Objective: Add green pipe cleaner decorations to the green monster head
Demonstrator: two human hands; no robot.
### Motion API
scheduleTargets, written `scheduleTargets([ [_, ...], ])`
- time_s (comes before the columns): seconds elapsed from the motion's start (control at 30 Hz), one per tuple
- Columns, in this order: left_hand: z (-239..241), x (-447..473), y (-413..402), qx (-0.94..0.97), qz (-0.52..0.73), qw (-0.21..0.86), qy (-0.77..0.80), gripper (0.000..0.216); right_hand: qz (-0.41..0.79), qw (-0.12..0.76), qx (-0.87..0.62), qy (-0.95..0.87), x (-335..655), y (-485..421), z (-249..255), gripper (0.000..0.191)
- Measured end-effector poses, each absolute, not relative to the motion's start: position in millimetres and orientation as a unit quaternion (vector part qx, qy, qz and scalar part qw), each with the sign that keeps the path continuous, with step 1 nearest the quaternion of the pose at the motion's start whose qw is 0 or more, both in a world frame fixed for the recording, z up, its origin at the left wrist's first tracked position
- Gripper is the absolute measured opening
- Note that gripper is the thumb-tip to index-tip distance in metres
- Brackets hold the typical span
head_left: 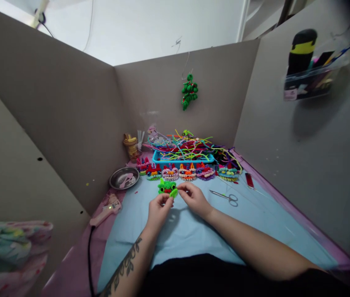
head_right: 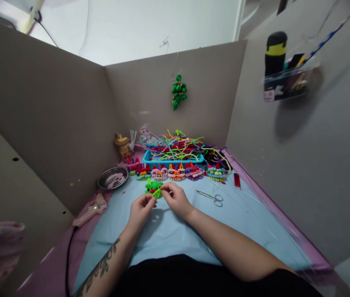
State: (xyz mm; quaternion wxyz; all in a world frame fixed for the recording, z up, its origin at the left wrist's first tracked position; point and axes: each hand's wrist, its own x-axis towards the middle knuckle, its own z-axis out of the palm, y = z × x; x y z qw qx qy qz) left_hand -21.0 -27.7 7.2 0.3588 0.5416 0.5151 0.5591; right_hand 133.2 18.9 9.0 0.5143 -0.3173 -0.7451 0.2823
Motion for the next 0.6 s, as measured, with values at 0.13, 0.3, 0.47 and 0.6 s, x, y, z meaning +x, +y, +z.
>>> scheduleTargets([
  [0.13, 8.4, -22.7, -25.5, 0.512, 0.563, 0.388, 0.52, 0.024, 0.339, 0.501, -0.337, -0.722, 131.0, 24.5, 4.4, 0.018],
  [0.3, 10.2, -21.2, -26.6, 0.528, 0.553, 0.391, 0.513, 0.025, 0.385, 0.455, -0.344, -0.725, 128.9, 23.9, 3.9, 0.015],
  [0.47, 10.1, -19.9, -27.9, 0.562, 0.539, 0.366, 0.509, 0.023, 0.388, 0.448, -0.333, -0.734, 127.4, 21.8, 4.7, 0.013],
  [0.6, 10.8, -19.5, -28.9, 0.582, 0.526, 0.346, 0.515, 0.02, 0.366, 0.457, -0.337, -0.737, 127.9, 19.8, 7.5, 0.014],
])
